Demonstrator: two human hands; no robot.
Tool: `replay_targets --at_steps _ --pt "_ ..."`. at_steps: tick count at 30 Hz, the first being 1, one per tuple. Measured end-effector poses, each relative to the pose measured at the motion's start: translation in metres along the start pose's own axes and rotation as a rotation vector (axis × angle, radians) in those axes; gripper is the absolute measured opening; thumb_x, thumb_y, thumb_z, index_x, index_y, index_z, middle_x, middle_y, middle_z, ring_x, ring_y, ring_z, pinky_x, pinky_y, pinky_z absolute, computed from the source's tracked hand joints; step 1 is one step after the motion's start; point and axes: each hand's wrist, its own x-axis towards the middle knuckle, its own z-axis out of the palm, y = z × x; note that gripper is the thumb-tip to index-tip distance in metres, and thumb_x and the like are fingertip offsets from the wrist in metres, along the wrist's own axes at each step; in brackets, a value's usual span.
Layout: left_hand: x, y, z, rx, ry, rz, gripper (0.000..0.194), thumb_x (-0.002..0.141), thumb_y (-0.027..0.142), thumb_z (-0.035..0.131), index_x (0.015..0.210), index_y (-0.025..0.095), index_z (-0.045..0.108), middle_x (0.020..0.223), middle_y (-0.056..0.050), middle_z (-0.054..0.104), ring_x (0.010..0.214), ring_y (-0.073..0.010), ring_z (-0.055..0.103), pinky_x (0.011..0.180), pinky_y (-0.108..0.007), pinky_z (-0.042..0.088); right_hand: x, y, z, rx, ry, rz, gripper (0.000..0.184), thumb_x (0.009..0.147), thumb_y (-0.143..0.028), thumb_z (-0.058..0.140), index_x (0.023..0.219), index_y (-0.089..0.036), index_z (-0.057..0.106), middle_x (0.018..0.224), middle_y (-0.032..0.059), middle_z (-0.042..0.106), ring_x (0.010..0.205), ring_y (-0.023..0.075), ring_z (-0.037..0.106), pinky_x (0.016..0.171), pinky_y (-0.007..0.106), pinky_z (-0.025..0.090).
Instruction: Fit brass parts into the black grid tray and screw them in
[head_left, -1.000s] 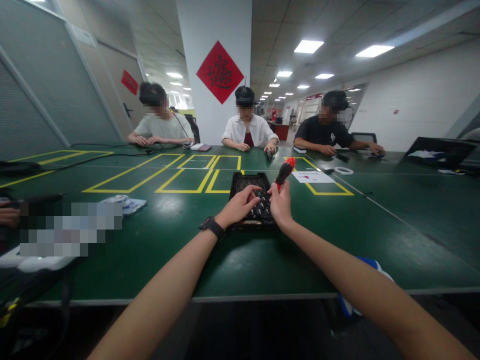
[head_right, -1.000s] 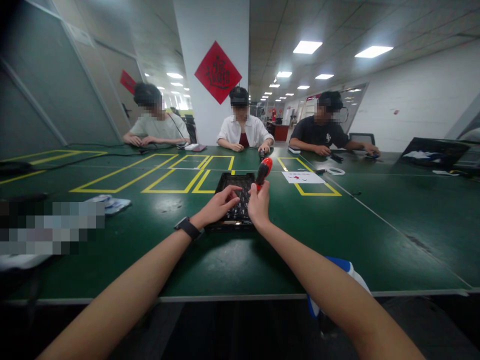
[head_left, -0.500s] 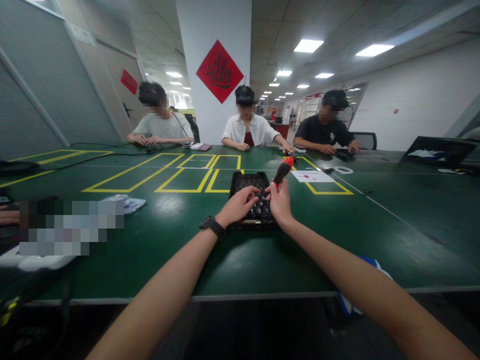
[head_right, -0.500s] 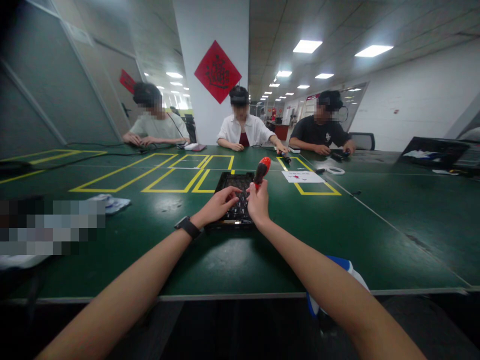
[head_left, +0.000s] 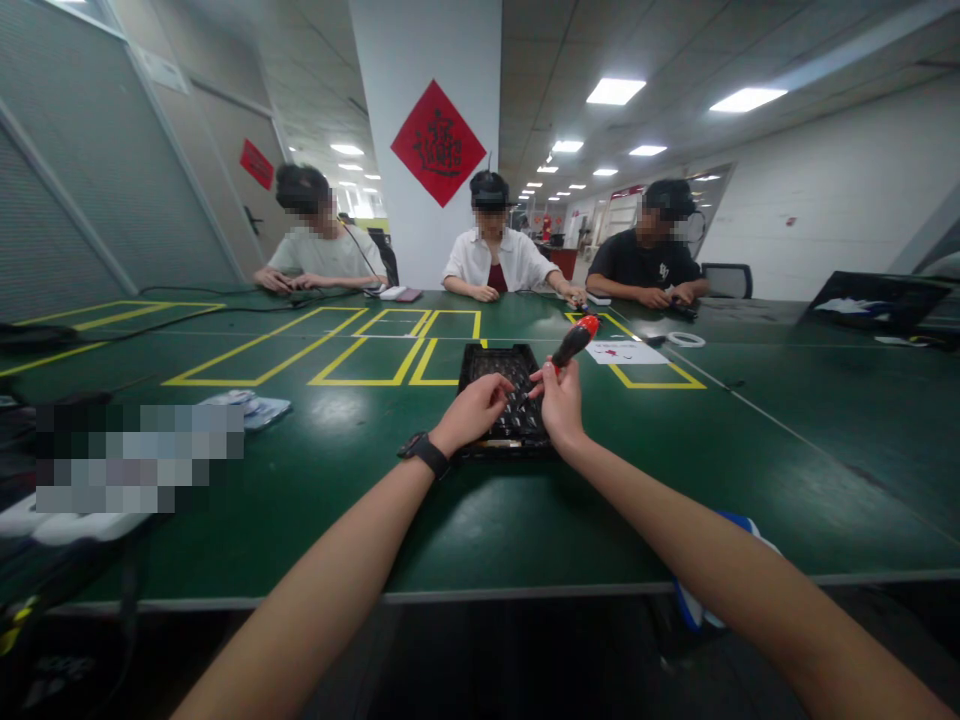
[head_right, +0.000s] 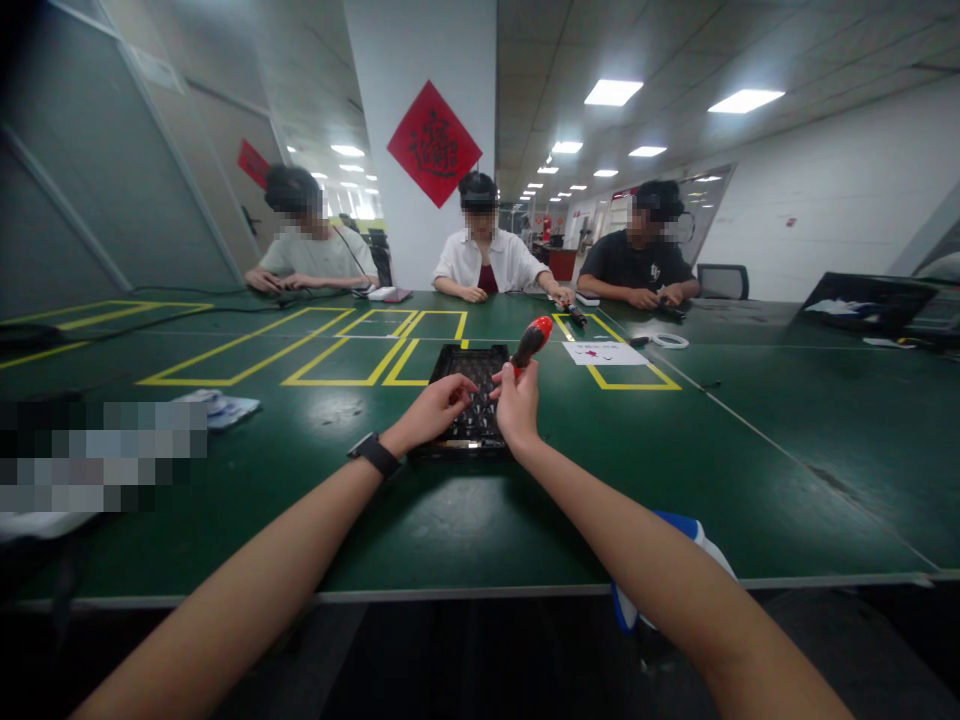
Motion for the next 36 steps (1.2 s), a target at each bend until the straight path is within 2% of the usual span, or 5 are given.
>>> replay_targets --at_steps 8,16,25,30,36 --pt "0.001 -0.021 0.006 -0.019 -0.032 -0.167 0.027 0.066 0.007 0.055 0.090 0.014 0.063 0.081 -0.004 0.064 0.072 -0.0130 0.057 0.067 -0.025 0.046 -0.001 -0.002 0.001 0.156 0.050 0.039 0.027 0.086 -0.046 0.040 0.097 -0.021 0.038 0.071 -0.0036 0.059 0.043 0.0064 0.054 0.050 0.021 0.044" --pt "0.001 -0.016 0.003 0.012 -0.084 -0.239 0.018 0.071 0.024 0.062 0.082 0.013 0.070 0.072 -0.005 0.068 0.063 -0.0136 0.057 0.061 -0.025 0.043 0.000 -0.002 0.001 0.263 0.018 0.079 0.029 0.084 -0.048 0.043 0.097 -0.022 0.038 0.070 -0.0040 0.061 0.043 0.0070 0.057 0.049 0.020 0.046" --pt "0.006 -0.020 0.003 -0.334 -0.059 -0.328 0.024 0.078 0.029 0.055 0.083 0.010 0.069 0.075 -0.007 0.070 0.063 -0.0129 0.060 0.065 -0.024 0.047 -0.001 -0.006 0.002 0.361 0.026 0.065 0.028 0.085 -0.047 0.043 0.097 -0.022 0.037 0.071 -0.0041 0.061 0.047 0.0084 0.060 0.054 0.021 0.048" --pt "0.008 -0.020 0.004 -0.441 -0.029 -0.373 0.025 0.081 0.029 0.051 0.078 0.010 0.066 0.074 -0.008 0.069 0.063 -0.0121 0.059 0.065 -0.025 0.047 -0.002 -0.009 0.002 0.399 0.048 0.059 0.028 0.085 -0.046 0.044 0.097 -0.022 0.037 0.073 -0.0037 0.061 0.052 0.0092 0.063 0.058 0.022 0.050" --pt "0.010 -0.028 0.008 -0.475 -0.042 -0.320 0.025 0.082 0.029 0.048 0.076 0.010 0.064 0.071 -0.007 0.067 0.062 -0.0114 0.058 0.064 -0.025 0.046 -0.002 -0.012 0.003 0.435 0.056 0.075 0.027 0.085 -0.045 0.043 0.097 -0.022 0.035 0.073 -0.0035 0.061 0.055 0.0105 0.065 0.064 0.025 0.052"
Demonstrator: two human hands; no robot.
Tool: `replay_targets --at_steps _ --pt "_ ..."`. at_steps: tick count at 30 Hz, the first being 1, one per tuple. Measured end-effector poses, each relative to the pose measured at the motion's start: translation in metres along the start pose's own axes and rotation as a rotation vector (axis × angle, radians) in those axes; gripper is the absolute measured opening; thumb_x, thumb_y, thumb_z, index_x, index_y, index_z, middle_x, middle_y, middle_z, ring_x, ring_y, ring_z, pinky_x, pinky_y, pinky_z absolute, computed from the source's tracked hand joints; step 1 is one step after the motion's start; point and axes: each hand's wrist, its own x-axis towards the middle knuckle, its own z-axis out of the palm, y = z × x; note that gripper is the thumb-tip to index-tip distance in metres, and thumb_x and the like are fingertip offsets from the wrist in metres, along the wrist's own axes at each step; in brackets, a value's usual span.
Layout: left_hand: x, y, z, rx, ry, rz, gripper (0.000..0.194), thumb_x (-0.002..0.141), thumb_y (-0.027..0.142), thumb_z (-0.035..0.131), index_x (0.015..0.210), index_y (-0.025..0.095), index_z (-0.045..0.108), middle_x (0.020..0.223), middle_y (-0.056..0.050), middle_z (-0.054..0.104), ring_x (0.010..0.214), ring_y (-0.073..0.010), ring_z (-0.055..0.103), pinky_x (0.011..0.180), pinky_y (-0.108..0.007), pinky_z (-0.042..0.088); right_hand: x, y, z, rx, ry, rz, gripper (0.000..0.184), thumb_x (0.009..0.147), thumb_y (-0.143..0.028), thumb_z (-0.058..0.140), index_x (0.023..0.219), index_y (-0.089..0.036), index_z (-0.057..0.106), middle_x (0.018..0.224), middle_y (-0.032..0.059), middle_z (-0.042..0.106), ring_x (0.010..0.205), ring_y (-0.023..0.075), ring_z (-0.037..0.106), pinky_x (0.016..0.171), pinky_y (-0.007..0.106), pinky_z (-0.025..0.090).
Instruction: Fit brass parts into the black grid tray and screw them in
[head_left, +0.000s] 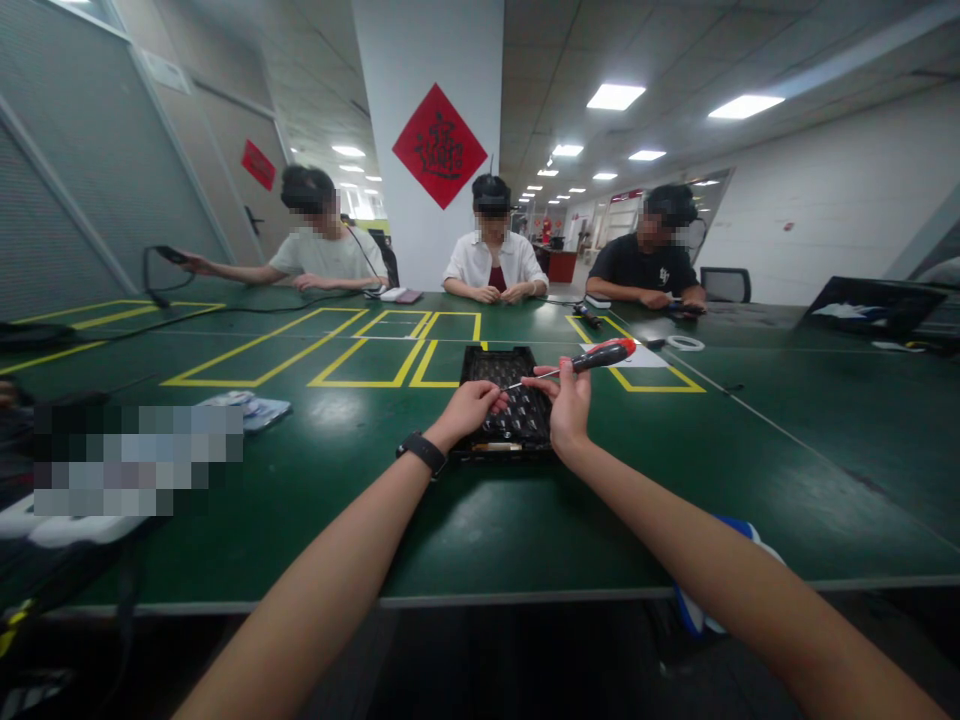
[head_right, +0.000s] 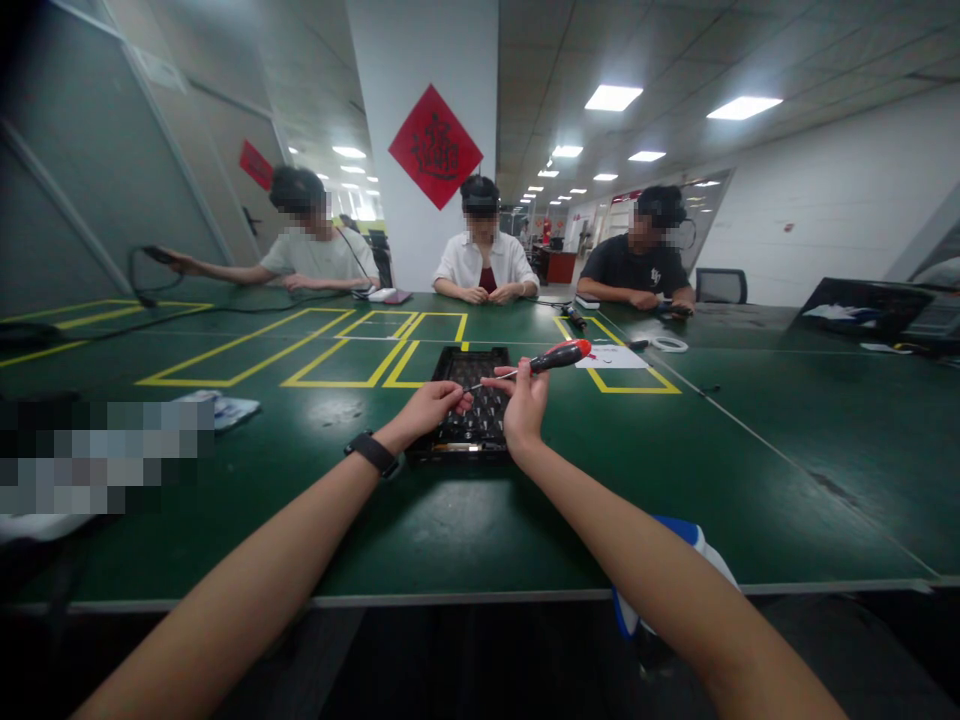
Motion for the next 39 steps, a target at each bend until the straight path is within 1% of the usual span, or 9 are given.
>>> replay_targets --at_steps 5,9,15,20,29,34,39 --pt "-0.001 0.002 0.000 0.009 -0.028 0.013 0.025 0.083 0.027 0.045 0.076 0.010 0.062 0.072 -0.006 0.065 0.062 -0.0110 0.056 0.063 -0.024 0.045 0.000 -0.001 0.001 0.015 -0.006 0.010 0.026 0.085 -0.045 0.043 0.097 -0.022 0.035 0.072 -0.0037 0.061 0.055 0.0108 0.065 0.064 0.025 0.052" --pt "-0.002 0.005 0.000 0.001 -0.026 0.020 0.024 0.084 0.025 0.043 0.073 0.011 0.060 0.070 -0.005 0.062 0.061 -0.0104 0.054 0.062 -0.024 0.044 0.000 -0.001 0.000 0.009 -0.014 0.013 0.026 0.085 -0.044 0.044 0.097 -0.022 0.036 0.073 -0.0034 0.062 0.055 0.0108 0.065 0.064 0.025 0.052" --pt "-0.003 0.006 0.000 -0.026 -0.010 0.013 0.024 0.084 0.026 0.042 0.074 0.012 0.058 0.067 -0.003 0.059 0.060 -0.0094 0.052 0.061 -0.022 0.042 -0.001 -0.001 0.000 0.012 0.009 -0.005 0.025 0.085 -0.043 0.043 0.097 -0.023 0.036 0.073 -0.0039 0.061 0.055 0.0104 0.065 0.063 0.024 0.051" --pt "-0.004 0.006 0.000 0.011 -0.013 0.018 0.026 0.084 0.028 0.041 0.075 0.012 0.059 0.063 -0.002 0.057 0.058 -0.0097 0.051 0.060 -0.023 0.041 -0.001 -0.001 0.001 0.016 0.012 -0.006 0.026 0.085 -0.044 0.044 0.097 -0.022 0.036 0.073 -0.0039 0.061 0.055 0.0100 0.065 0.063 0.024 0.051" --pt "-0.007 0.010 0.000 0.100 -0.026 0.023 0.028 0.084 0.031 0.040 0.075 0.013 0.059 0.063 -0.002 0.058 0.058 -0.0108 0.051 0.058 -0.023 0.040 -0.001 -0.001 0.001 -0.017 -0.011 -0.021 0.027 0.085 -0.045 0.043 0.097 -0.022 0.036 0.075 -0.0035 0.061 0.054 0.0097 0.064 0.062 0.024 0.051" --pt "-0.009 0.011 0.000 0.170 -0.015 0.042 0.028 0.084 0.029 0.040 0.074 0.013 0.060 0.063 -0.003 0.059 0.058 -0.0112 0.052 0.058 -0.023 0.041 -0.003 -0.005 0.003 -0.054 -0.051 -0.033 0.028 0.085 -0.046 0.043 0.098 -0.022 0.036 0.075 -0.0032 0.061 0.053 0.0089 0.063 0.061 0.023 0.050" --pt "-0.010 0.009 -0.001 0.192 -0.061 0.075 0.026 0.083 0.027 0.043 0.077 0.012 0.063 0.069 -0.005 0.063 0.061 -0.0122 0.055 0.059 -0.023 0.043 -0.001 -0.005 0.002 -0.129 -0.163 -0.015 0.031 0.085 -0.048 0.042 0.103 -0.022 0.038 0.076 -0.0026 0.063 0.052 0.0085 0.062 0.058 0.022 0.049"
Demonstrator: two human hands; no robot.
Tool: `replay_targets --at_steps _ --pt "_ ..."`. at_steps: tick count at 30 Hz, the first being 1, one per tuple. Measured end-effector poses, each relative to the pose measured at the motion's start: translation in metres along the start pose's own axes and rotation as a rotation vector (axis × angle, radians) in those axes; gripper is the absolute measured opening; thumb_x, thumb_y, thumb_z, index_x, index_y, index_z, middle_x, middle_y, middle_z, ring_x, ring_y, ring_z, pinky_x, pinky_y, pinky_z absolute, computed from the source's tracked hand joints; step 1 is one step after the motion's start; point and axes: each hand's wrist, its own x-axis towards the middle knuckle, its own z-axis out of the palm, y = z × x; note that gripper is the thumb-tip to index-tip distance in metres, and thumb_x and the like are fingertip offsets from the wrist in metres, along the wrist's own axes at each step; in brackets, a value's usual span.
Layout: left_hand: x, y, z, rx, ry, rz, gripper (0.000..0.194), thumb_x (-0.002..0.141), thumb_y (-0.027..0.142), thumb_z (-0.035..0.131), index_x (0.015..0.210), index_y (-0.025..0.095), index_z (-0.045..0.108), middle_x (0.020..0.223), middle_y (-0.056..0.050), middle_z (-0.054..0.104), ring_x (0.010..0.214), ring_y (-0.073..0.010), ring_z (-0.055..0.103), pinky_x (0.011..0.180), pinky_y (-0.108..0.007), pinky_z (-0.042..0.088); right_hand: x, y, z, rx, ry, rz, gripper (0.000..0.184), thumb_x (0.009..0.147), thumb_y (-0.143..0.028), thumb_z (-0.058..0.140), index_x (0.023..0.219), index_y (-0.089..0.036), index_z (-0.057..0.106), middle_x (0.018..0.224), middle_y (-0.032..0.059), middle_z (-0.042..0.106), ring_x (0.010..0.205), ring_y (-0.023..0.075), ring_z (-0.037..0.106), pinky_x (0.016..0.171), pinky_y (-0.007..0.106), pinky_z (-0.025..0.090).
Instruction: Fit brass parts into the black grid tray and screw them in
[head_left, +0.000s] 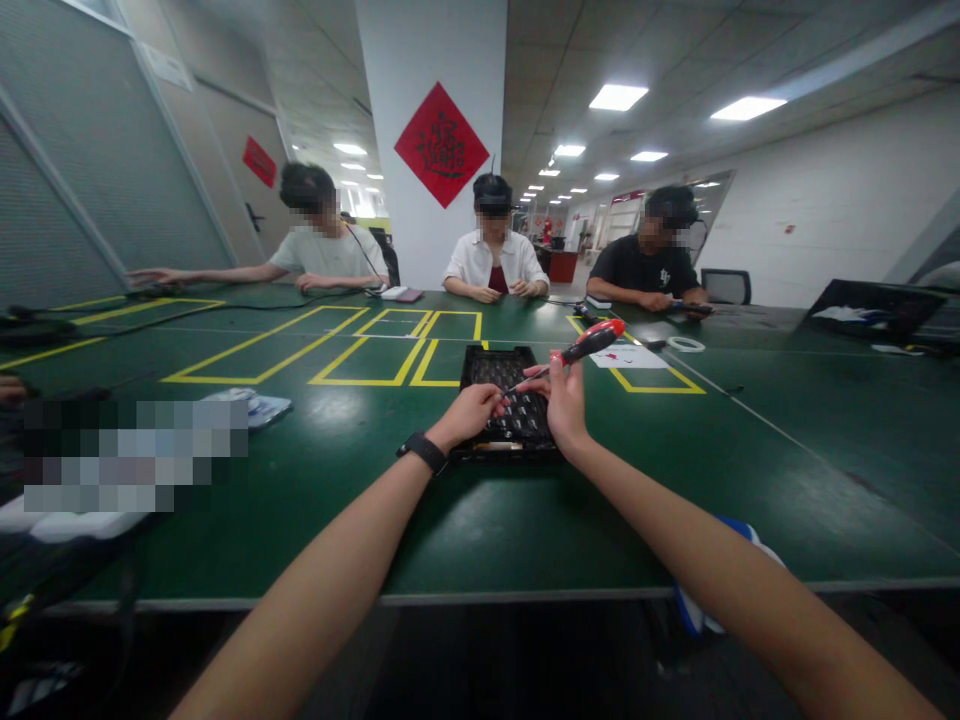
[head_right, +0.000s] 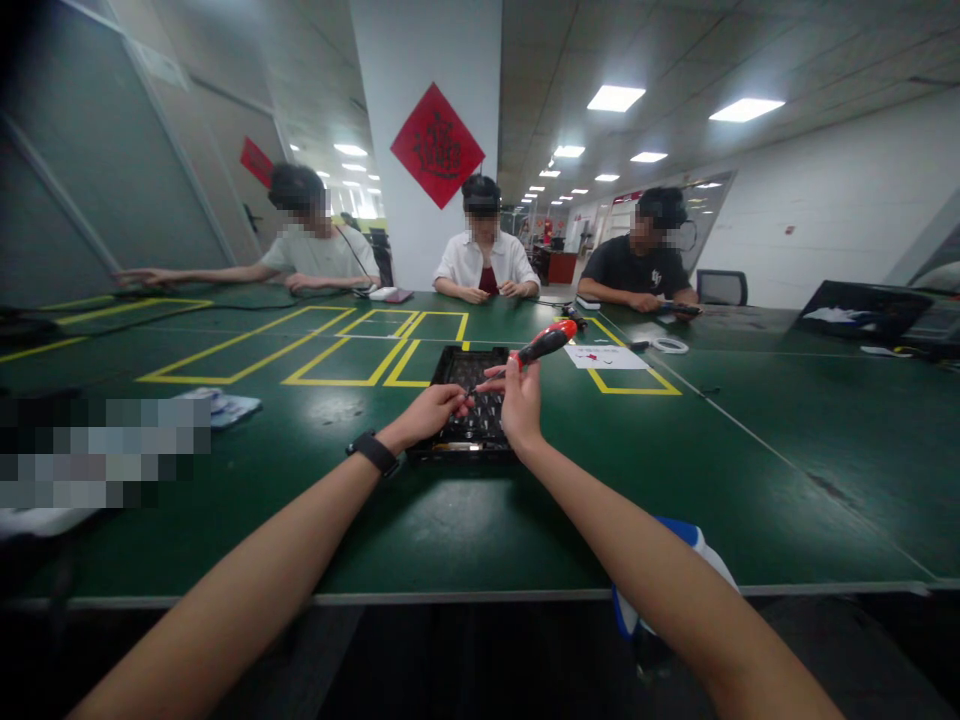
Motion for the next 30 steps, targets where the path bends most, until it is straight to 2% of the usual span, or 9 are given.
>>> replay_targets --at_steps 6,11,15,20,23,26,30 --pt "0.001 -0.001 0.000 -0.052 -0.023 -0.005 0.025 0.084 0.027 0.043 0.080 0.011 0.062 0.070 -0.005 0.062 0.061 -0.0109 0.053 0.060 -0.023 0.043 -0.004 -0.006 0.002 -0.032 -0.080 -0.045 0.032 0.087 -0.047 0.039 0.106 -0.022 0.040 0.080 -0.0015 0.063 0.057 0.0087 0.063 0.062 0.023 0.050" --pt "-0.002 0.007 -0.001 -0.108 0.020 0.038 0.026 0.086 0.028 0.039 0.086 0.012 0.059 0.070 -0.003 0.058 0.062 -0.0100 0.052 0.061 -0.022 0.043 -0.005 -0.011 0.003 0.005 -0.042 -0.059 0.031 0.088 -0.048 0.037 0.105 -0.023 0.039 0.080 -0.0012 0.063 0.059 0.0087 0.063 0.063 0.023 0.050" --pt "-0.003 0.009 0.000 -0.083 0.004 0.066 0.029 0.087 0.031 0.038 0.088 0.013 0.060 0.070 -0.003 0.058 0.063 -0.0104 0.052 0.063 -0.023 0.043 -0.004 -0.014 0.004 0.006 -0.005 -0.081 0.030 0.088 -0.048 0.037 0.104 -0.022 0.039 0.078 -0.0013 0.063 0.055 0.0086 0.061 0.060 0.023 0.049" --pt "-0.003 0.009 0.001 -0.053 -0.030 0.077 0.034 0.088 0.034 0.037 0.101 0.013 0.061 0.075 -0.003 0.061 0.064 -0.0112 0.053 0.065 -0.024 0.044 -0.005 -0.017 0.002 -0.061 0.072 -0.121 0.029 0.087 -0.047 0.041 0.101 -0.022 0.040 0.070 -0.0045 0.059 0.046 0.0058 0.050 0.049 0.019 0.041" --pt "-0.005 0.013 0.000 -0.052 0.033 0.093 0.039 0.089 0.037 0.035 0.108 0.014 0.060 0.076 -0.003 0.061 0.066 -0.0115 0.053 0.067 -0.024 0.043 -0.005 -0.015 0.001 -0.133 0.104 -0.122 0.026 0.086 -0.046 0.042 0.094 -0.022 0.042 0.057 -0.0082 0.049 0.042 0.0055 0.040 0.044 0.018 0.032" --pt "-0.008 0.022 -0.003 0.000 0.065 0.117 0.046 0.090 0.043 0.031 0.093 0.013 0.066 0.070 -0.003 0.059 0.066 -0.0126 0.052 0.067 -0.024 0.041 -0.005 -0.010 0.000 -0.220 0.088 -0.108 0.025 0.086 -0.046 0.042 0.086 -0.021 0.044 0.051 -0.0091 0.044 0.043 0.0065 0.040 0.046 0.019 0.033" --pt "-0.012 0.033 -0.005 0.064 0.016 0.122 0.063 0.091 0.048 0.022 0.070 0.013 0.070 0.063 -0.004 0.059 0.063 -0.0130 0.051 0.065 -0.024 0.039 -0.007 -0.005 -0.001 -0.298 0.048 -0.083 0.025 0.087 -0.045 0.041 0.082 -0.020 0.044 0.050 -0.0088 0.046 0.044 0.0076 0.043 0.051 0.021 0.036"
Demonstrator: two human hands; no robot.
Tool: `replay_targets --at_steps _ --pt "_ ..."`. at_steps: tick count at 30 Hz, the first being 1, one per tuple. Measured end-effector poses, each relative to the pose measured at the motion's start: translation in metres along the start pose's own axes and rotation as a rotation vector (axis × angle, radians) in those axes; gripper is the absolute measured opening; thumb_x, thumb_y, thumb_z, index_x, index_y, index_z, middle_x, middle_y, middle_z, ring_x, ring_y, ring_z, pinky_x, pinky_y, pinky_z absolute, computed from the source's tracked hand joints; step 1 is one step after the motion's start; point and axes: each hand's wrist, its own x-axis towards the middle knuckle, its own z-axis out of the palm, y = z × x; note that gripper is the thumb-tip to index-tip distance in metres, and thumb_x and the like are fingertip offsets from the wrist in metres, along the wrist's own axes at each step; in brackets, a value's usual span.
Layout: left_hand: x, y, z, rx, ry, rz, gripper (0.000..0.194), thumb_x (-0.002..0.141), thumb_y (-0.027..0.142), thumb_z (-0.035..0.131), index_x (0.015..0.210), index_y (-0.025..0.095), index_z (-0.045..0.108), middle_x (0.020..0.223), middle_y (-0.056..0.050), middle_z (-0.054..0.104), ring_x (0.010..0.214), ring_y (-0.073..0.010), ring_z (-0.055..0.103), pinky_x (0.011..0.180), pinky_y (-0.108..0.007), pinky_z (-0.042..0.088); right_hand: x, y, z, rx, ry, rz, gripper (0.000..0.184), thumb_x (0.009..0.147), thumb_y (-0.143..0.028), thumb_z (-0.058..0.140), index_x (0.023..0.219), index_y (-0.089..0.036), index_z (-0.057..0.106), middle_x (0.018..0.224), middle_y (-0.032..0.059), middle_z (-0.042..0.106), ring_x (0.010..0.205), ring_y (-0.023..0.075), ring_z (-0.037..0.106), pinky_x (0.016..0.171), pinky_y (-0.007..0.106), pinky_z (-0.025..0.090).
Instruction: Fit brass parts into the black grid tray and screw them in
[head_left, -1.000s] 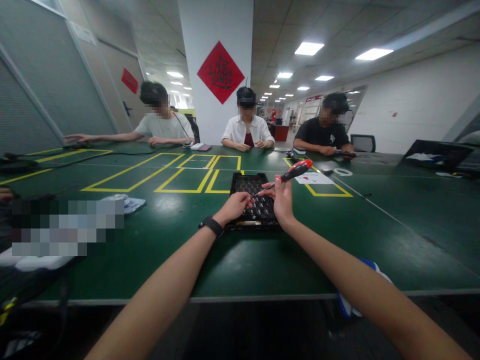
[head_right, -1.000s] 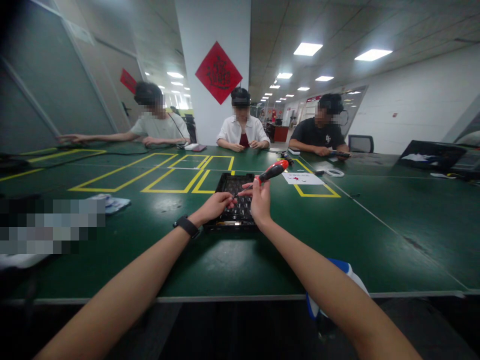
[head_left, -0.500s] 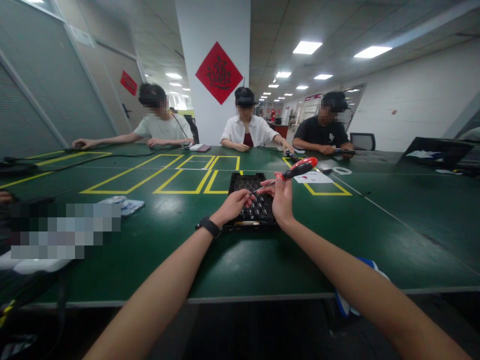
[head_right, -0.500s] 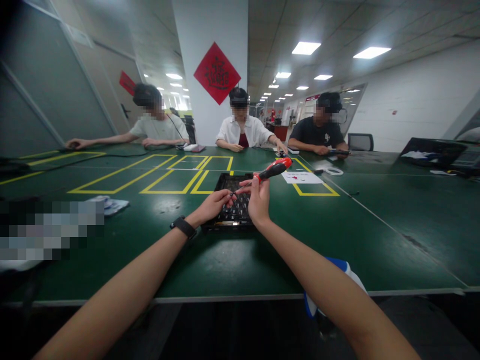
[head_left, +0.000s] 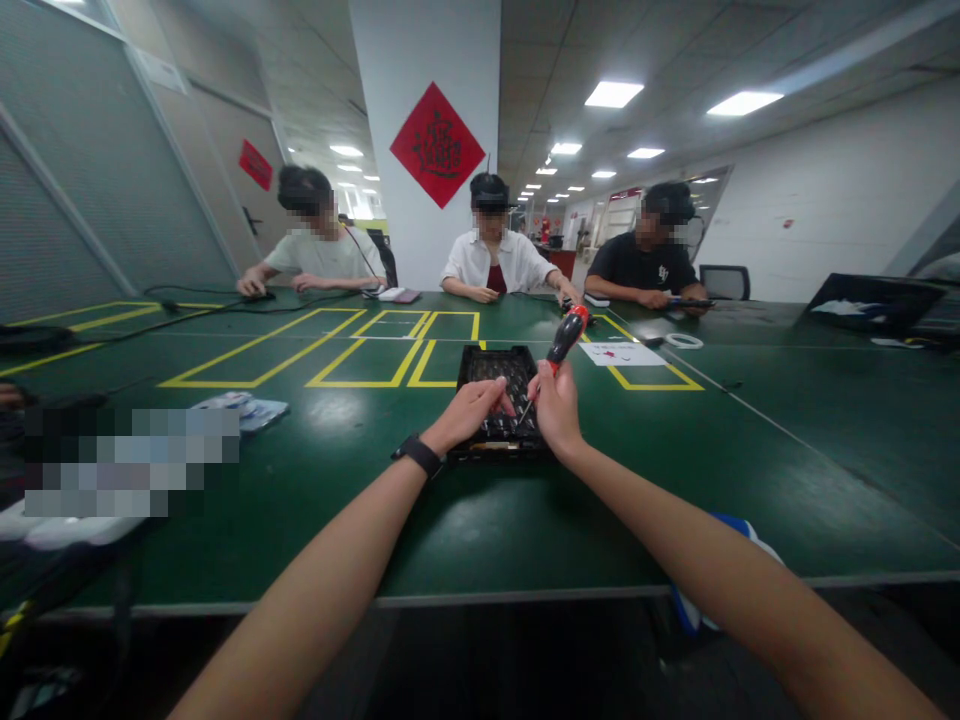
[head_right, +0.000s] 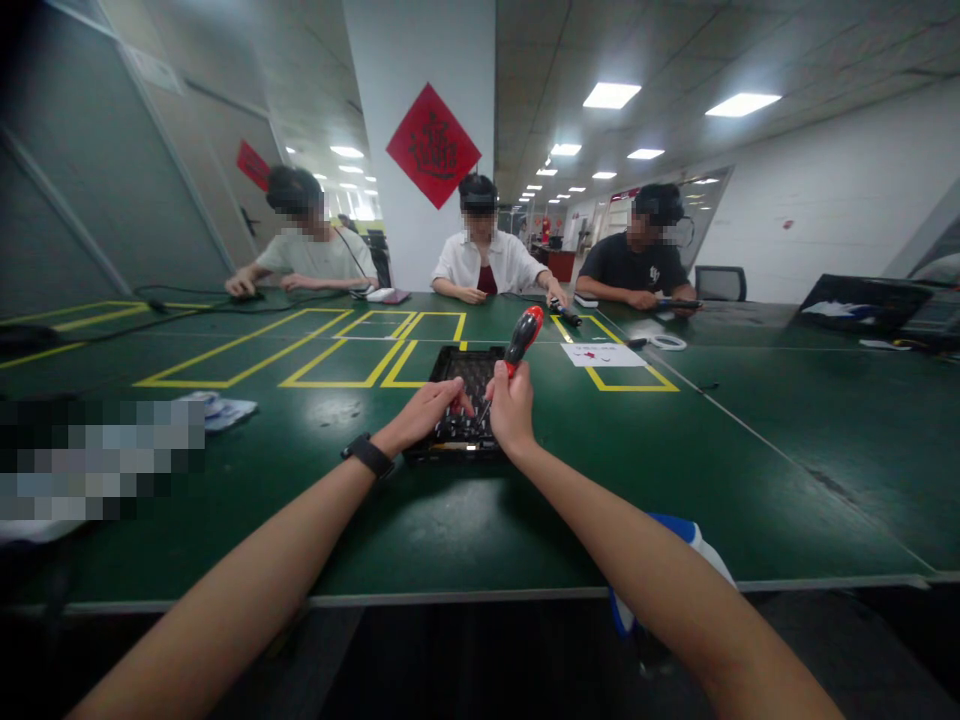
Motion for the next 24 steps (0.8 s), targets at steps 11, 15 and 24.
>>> replay_targets --at_steps 11,15,24 --pt "-0.006 0.011 0.003 0.183 -0.108 0.155 0.055 0.091 0.043 0.031 0.059 0.016 0.066 0.066 -0.004 0.061 0.061 -0.0131 0.053 0.067 -0.024 0.038 0.000 0.006 0.000 -0.075 -0.057 0.029 0.028 0.086 -0.047 0.040 0.082 -0.020 0.045 0.051 -0.0073 0.050 0.047 0.0095 0.047 0.056 0.024 0.038" --pt "-0.006 0.012 0.002 0.182 -0.116 0.155 0.056 0.091 0.044 0.029 0.060 0.016 0.067 0.067 -0.004 0.062 0.061 -0.0132 0.053 0.066 -0.024 0.037 -0.001 0.006 0.000 -0.045 -0.058 0.014 0.029 0.086 -0.048 0.042 0.082 -0.020 0.045 0.051 -0.0071 0.050 0.047 0.0097 0.047 0.055 0.023 0.038" --pt "-0.006 0.012 0.003 0.206 -0.164 0.131 0.063 0.091 0.049 0.024 0.063 0.015 0.069 0.069 -0.005 0.062 0.063 -0.0133 0.053 0.068 -0.023 0.037 -0.002 0.003 0.000 -0.086 -0.084 0.017 0.030 0.086 -0.049 0.041 0.081 -0.020 0.045 0.052 -0.0063 0.051 0.046 0.0097 0.047 0.054 0.023 0.039"
